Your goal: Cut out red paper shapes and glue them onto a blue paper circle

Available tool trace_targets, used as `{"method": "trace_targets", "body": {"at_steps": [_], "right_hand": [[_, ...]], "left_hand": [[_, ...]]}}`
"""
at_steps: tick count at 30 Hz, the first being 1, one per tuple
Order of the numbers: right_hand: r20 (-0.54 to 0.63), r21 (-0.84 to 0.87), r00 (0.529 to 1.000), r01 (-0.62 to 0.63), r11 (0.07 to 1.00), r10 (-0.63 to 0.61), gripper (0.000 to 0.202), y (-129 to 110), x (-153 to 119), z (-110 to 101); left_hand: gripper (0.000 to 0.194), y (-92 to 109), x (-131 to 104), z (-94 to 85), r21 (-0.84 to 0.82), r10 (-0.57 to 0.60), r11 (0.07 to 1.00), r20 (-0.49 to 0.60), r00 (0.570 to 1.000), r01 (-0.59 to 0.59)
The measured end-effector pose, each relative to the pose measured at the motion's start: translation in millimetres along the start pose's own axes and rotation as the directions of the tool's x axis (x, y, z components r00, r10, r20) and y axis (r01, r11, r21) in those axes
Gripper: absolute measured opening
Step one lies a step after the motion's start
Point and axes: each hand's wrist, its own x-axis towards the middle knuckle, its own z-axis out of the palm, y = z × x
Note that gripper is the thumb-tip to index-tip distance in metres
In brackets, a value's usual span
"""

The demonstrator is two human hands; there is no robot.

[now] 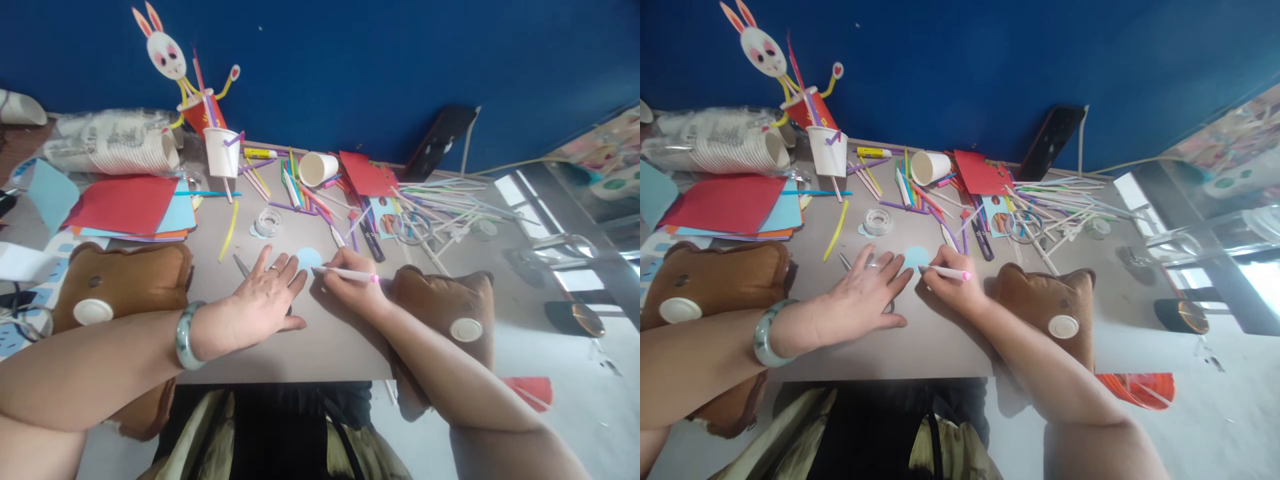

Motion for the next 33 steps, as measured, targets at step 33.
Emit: {"method": "trace_targets", "body": {"at_steps": [33], "right_hand": [[-0.015, 0.023, 1.0, -0.011, 1.0, 0.011, 0.01, 2.0, -1.5, 1.7]], "left_hand": [[0.075, -0.5, -0.2, 0.0, -0.009, 0.004, 1.0, 0.003, 1.0, -0.004]]}}
